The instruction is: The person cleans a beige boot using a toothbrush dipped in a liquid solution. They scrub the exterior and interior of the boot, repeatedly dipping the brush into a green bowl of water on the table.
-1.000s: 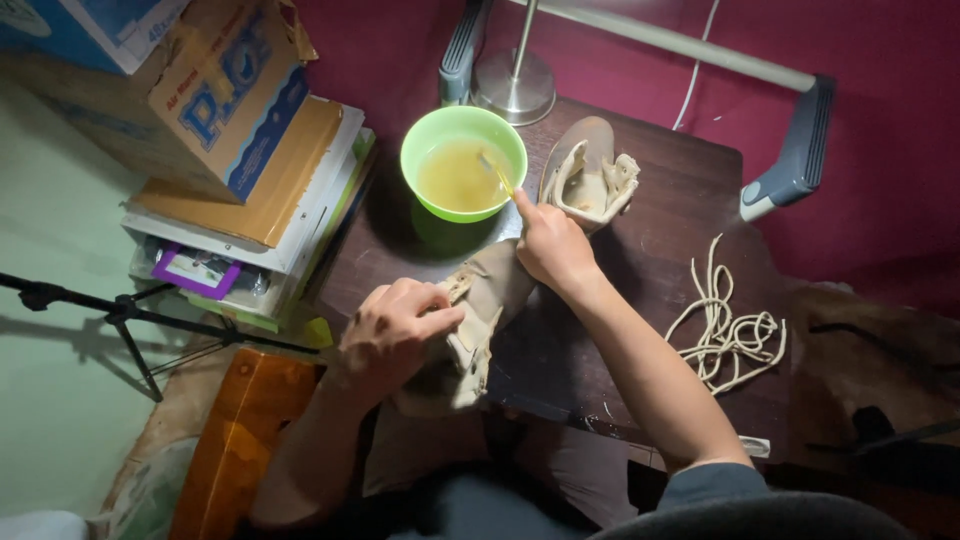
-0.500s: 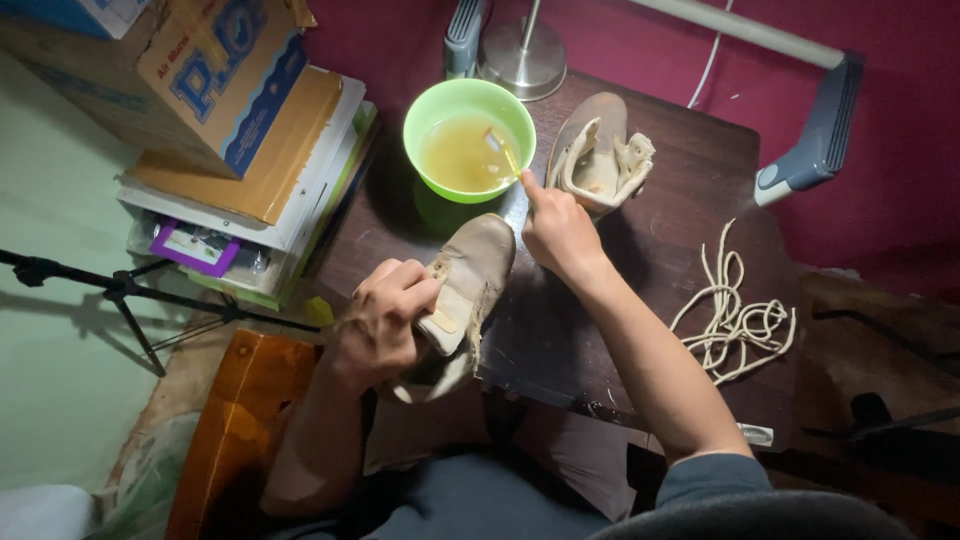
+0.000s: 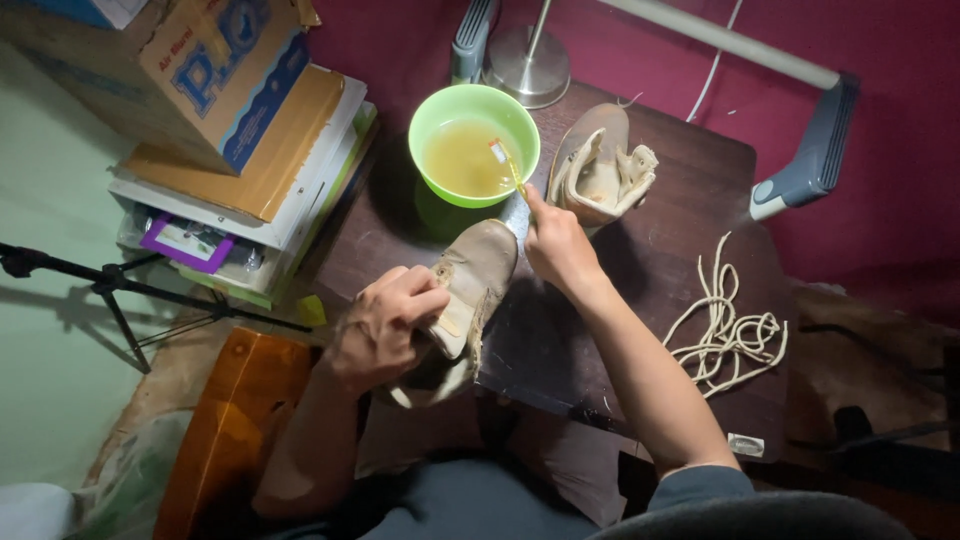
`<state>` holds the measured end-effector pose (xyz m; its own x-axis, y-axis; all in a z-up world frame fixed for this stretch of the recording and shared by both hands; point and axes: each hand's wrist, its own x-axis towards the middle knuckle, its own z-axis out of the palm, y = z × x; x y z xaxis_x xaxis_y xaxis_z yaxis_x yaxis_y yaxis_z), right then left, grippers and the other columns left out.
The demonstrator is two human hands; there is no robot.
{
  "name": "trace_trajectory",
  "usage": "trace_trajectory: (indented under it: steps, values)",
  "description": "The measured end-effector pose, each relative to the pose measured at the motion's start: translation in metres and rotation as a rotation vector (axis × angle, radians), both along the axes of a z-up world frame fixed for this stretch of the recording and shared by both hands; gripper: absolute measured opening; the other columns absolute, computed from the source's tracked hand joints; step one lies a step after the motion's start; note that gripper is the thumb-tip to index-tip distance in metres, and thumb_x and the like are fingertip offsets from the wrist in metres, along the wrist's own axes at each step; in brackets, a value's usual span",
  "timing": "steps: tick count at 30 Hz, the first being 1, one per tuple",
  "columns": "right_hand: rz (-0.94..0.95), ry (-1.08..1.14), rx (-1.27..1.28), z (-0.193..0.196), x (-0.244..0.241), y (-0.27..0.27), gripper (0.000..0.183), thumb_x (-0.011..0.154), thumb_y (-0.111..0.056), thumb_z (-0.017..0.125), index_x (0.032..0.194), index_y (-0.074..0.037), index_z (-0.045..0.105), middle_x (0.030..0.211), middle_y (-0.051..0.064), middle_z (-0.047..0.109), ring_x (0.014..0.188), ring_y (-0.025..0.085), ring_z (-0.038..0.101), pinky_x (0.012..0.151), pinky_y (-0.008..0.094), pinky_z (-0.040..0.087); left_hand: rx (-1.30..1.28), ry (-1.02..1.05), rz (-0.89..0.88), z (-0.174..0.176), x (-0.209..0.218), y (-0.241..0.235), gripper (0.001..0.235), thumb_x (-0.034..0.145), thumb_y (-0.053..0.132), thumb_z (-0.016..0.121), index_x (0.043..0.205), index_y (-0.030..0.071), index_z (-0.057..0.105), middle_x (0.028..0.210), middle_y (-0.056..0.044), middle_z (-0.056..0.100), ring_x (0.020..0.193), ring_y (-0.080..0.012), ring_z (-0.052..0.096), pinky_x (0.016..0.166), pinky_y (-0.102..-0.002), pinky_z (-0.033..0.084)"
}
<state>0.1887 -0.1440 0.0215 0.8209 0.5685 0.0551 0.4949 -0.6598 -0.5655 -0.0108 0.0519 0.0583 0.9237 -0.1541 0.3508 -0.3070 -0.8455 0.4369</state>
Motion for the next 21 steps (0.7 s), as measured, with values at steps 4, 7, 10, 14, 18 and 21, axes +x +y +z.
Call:
trace_trajectory:
  steps: [4,7,10,14,18,21]
  values:
    - [0.001,0.022,0.078,-0.022,0.013,-0.006,0.059,0.091,-0.004,0.04,0.15,-0.004,0.049,0.112,0.039,0.067,0.107,0.053,0.066,0.093,0.062,0.053,0.064,-0.052,-0.027,-0.015,-0.002,0.006,0.015,0.075,0.019,0.065,0.085,0.02,0.055,0.089,-0.002,0.052,0.077,-0.0271,0.061,0.067,-0.041,0.055]
    - [-0.011,0.237,0.368,-0.044,0.017,-0.021,0.053,0.094,-0.008,0.047,0.146,-0.012,0.058,0.135,0.027,0.063,0.129,0.041,0.057,0.109,0.054,0.044,0.048,-0.051,-0.096,-0.014,-0.007,0.01,0.007,0.082,0.023,0.063,0.088,0.018,0.061,0.096,-0.001,0.052,0.084,-0.0273,0.062,0.07,-0.041,0.055]
    - [0.008,0.31,0.431,-0.023,-0.014,-0.041,0.054,0.099,-0.01,0.042,0.152,-0.019,0.052,0.141,0.023,0.061,0.134,0.031,0.052,0.109,0.053,0.044,0.056,-0.084,-0.073,-0.009,-0.01,0.007,0.009,0.091,0.017,0.058,0.088,0.019,0.067,0.098,0.0,0.054,0.085,-0.0255,0.062,0.071,-0.037,0.054]
    - [-0.033,0.272,0.279,-0.007,-0.067,-0.077,0.058,0.092,0.002,0.051,0.145,-0.021,0.059,0.125,0.023,0.068,0.122,0.039,0.062,0.105,0.052,0.048,0.034,-0.092,-0.054,-0.027,-0.006,0.011,0.01,0.095,0.029,0.061,0.092,0.023,0.068,0.103,0.003,0.054,0.094,-0.0224,0.061,0.075,-0.035,0.053]
    - [0.117,-0.04,0.101,-0.033,-0.106,-0.113,0.071,0.076,-0.002,0.057,0.141,-0.031,0.063,0.071,0.005,0.063,0.064,0.027,0.066,0.063,0.04,0.056,-0.032,-0.062,-0.115,-0.042,0.002,0.019,0.017,0.098,0.028,0.056,0.1,0.026,0.072,0.105,0.003,0.05,0.098,-0.0217,0.06,0.077,-0.034,0.052]
    - [0.233,-0.136,-0.266,-0.04,-0.104,-0.122,0.108,0.054,-0.01,0.08,0.151,-0.044,0.048,0.079,-0.002,0.063,0.072,0.024,0.069,0.068,0.042,0.06,-0.056,-0.071,-0.103,-0.038,0.003,0.017,0.014,0.097,0.024,0.058,0.097,0.024,0.072,0.102,0.001,0.052,0.097,-0.0258,0.062,0.078,-0.037,0.052]
